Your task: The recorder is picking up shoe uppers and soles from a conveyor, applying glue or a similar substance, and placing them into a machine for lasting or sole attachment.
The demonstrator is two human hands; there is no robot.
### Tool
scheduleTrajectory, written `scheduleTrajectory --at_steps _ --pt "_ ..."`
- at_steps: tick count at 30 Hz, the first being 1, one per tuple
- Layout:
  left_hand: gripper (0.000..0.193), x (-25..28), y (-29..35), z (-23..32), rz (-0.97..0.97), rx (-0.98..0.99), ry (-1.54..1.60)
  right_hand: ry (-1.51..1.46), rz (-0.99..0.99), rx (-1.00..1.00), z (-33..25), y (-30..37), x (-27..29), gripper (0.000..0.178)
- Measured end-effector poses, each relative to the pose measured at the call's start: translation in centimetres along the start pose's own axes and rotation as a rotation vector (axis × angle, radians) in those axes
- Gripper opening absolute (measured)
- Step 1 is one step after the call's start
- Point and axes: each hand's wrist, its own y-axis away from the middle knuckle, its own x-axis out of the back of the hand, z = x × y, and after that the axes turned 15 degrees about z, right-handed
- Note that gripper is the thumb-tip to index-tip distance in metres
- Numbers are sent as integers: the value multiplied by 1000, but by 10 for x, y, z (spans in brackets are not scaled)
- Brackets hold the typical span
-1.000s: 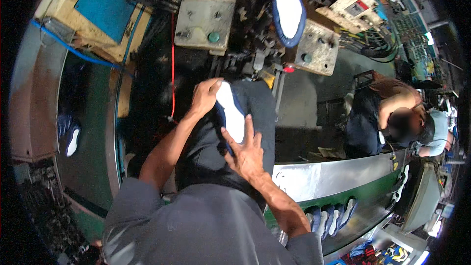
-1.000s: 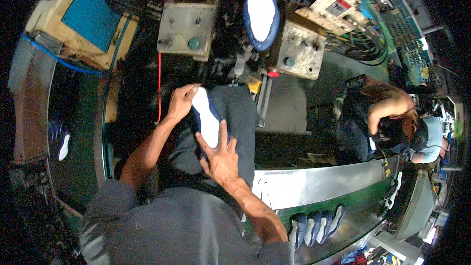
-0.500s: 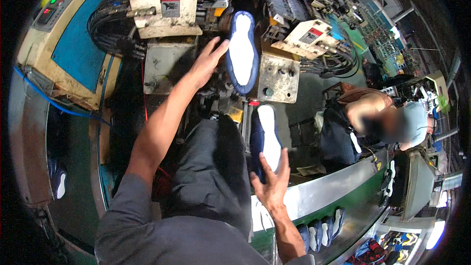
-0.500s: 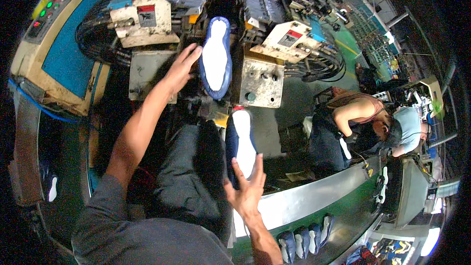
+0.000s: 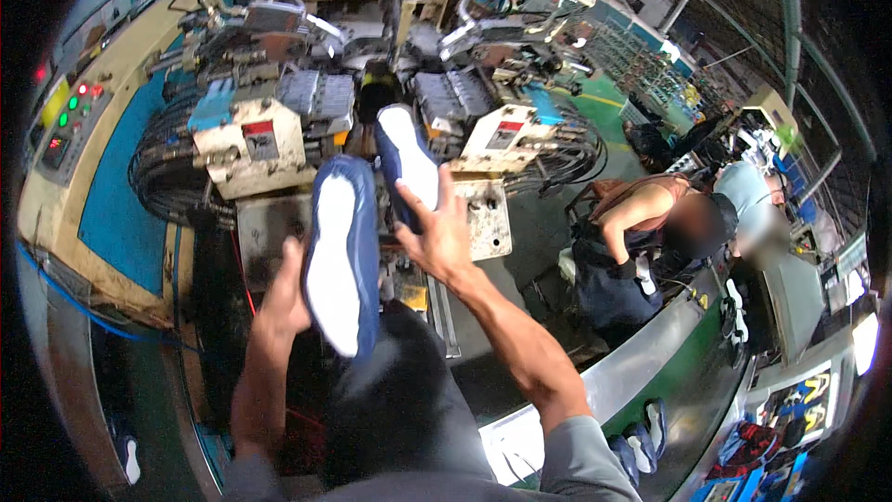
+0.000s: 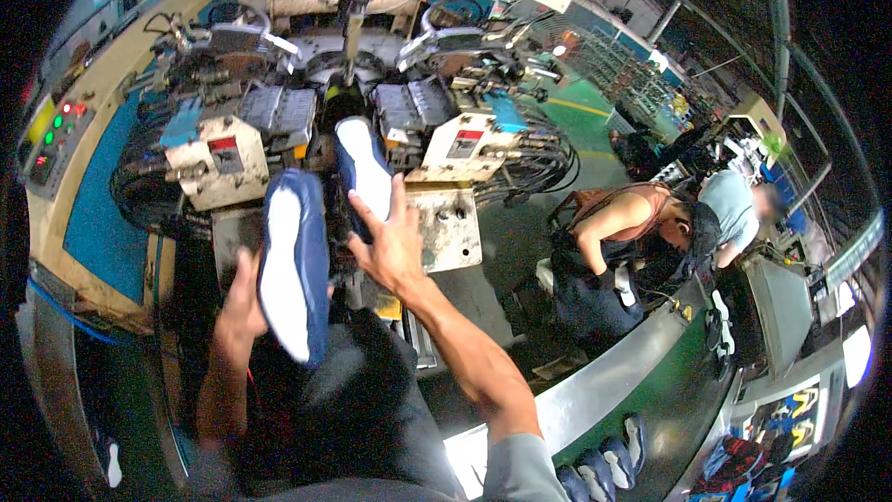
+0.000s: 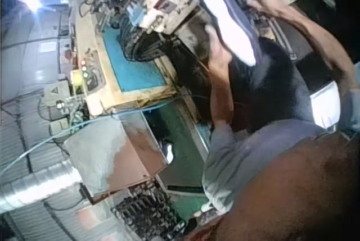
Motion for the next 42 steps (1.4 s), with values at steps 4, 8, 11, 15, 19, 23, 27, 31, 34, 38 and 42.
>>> scheduleTrajectory --at_steps 4,8,11,15,19,23,27,31,34,38,42 --pt "96 19 65 -37 309 29 118 -12 0 -60 -4 14 -30 74" --pt "96 48 118 -65 473 88 69 -27 -69 -99 -20 21 -27 79" --pt "98 38 154 -80 664 156 149 -1 -38 -96 -25 25 -27 78" --pt "90 41 194 -94 678 221 148 41 -29 -135 -30 11 -33 75" --pt "89 44 211 -112 664 218 175 67 -21 -18 -33 18 -36 77" --pt "85 32 211 -125 689 214 127 -1 121 103 -48 41 -51 85" --pt "82 29 207 -131 659 246 80 -32 124 128 -44 43 -65 86" --pt "82 42 198 -140 644 323 99 -19 143 163 -43 32 -70 86" --pt "77 35 183 -133 587 327 69 18 152 149 -31 7 -80 86" --pt "70 52 182 -139 686 329 -63 93 119 147 -28 -37 -110 84" --pt "63 48 165 -130 670 260 -188 148 117 156 -16 -78 -137 78"
